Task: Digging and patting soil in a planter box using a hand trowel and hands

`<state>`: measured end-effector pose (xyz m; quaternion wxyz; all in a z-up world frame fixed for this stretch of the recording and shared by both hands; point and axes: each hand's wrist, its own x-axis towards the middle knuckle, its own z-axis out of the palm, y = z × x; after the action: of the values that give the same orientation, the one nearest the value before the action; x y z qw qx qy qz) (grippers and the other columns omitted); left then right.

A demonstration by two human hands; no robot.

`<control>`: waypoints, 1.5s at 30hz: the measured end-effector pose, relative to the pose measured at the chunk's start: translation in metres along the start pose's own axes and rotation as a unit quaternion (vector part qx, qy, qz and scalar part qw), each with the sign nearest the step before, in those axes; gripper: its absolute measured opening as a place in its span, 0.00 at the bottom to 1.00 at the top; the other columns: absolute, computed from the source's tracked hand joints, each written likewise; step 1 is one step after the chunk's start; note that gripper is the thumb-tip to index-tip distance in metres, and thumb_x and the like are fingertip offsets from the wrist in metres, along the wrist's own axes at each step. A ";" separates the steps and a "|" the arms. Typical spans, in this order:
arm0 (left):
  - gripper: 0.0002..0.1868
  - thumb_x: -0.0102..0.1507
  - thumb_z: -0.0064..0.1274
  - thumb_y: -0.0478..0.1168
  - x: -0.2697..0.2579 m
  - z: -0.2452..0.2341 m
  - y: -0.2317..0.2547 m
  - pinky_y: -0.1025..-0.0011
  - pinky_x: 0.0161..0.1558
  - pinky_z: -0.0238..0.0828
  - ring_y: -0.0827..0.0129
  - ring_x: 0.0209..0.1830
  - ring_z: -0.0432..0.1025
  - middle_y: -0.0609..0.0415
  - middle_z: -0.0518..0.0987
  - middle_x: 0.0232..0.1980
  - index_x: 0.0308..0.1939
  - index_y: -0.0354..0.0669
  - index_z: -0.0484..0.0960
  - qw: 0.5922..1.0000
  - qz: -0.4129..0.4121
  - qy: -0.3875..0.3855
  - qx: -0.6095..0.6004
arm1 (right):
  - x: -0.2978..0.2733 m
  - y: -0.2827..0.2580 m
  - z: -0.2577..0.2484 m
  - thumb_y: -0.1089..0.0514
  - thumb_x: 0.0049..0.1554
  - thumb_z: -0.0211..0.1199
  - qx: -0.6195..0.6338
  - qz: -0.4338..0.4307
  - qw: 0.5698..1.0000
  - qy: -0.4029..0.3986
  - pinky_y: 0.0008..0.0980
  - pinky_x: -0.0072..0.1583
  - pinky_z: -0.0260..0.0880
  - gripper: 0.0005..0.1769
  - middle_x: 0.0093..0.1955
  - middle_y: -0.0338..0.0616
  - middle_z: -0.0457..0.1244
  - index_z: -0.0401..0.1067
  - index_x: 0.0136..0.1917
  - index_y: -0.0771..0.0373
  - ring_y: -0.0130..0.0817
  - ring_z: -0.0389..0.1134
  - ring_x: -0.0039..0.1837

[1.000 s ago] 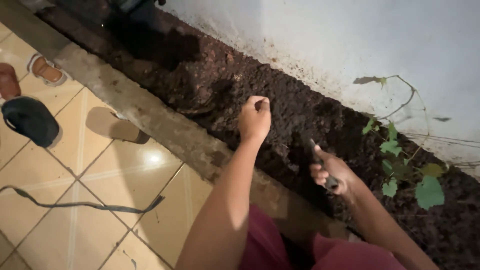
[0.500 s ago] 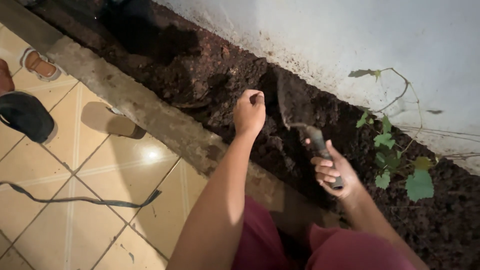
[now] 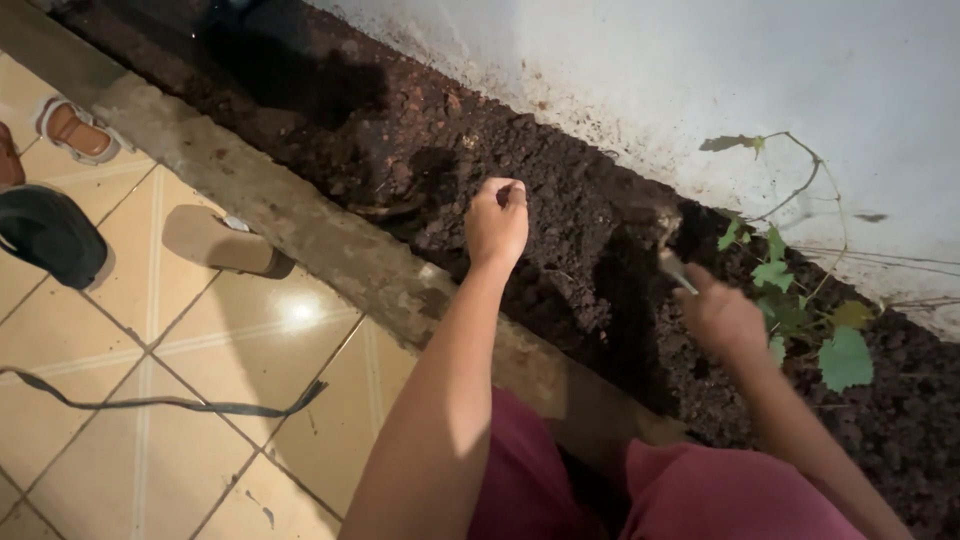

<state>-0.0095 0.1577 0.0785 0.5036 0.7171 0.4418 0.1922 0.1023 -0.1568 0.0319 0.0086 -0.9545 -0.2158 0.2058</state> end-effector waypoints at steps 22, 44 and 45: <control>0.25 0.64 0.37 0.59 -0.028 0.010 0.045 0.50 0.59 0.69 0.49 0.57 0.75 0.50 0.83 0.51 0.50 0.50 0.81 0.995 -0.075 -0.041 0.050 | -0.014 -0.108 0.001 0.40 0.67 0.45 0.688 0.160 0.671 -0.226 0.17 0.25 0.51 0.22 0.30 0.31 0.47 0.60 0.58 0.61 0.19 0.48 0.23; 0.22 0.63 0.42 0.56 -0.009 0.013 -0.007 0.49 0.50 0.66 0.41 0.47 0.74 0.42 0.83 0.43 0.37 0.43 0.82 0.999 -0.025 0.004 0.041 | -0.063 -0.061 -0.183 0.56 0.69 0.41 -0.138 -0.032 0.960 -0.243 0.14 0.29 0.66 0.17 0.34 0.40 0.67 0.72 0.59 0.57 0.21 0.61 0.28; 0.22 0.63 0.42 0.56 -0.014 0.013 -0.002 0.49 0.50 0.66 0.41 0.47 0.74 0.42 0.83 0.43 0.37 0.43 0.82 0.999 -0.025 0.003 0.041 | -0.042 -0.051 -0.169 0.56 0.69 0.41 -0.137 -0.030 0.960 -0.243 0.14 0.29 0.66 0.17 0.34 0.40 0.67 0.72 0.59 0.57 0.21 0.61 0.28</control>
<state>-0.0084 0.1389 0.0739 0.4774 0.7255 0.4681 0.1634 0.1139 -0.1153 0.2081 -0.1693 -0.8605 -0.2663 0.3999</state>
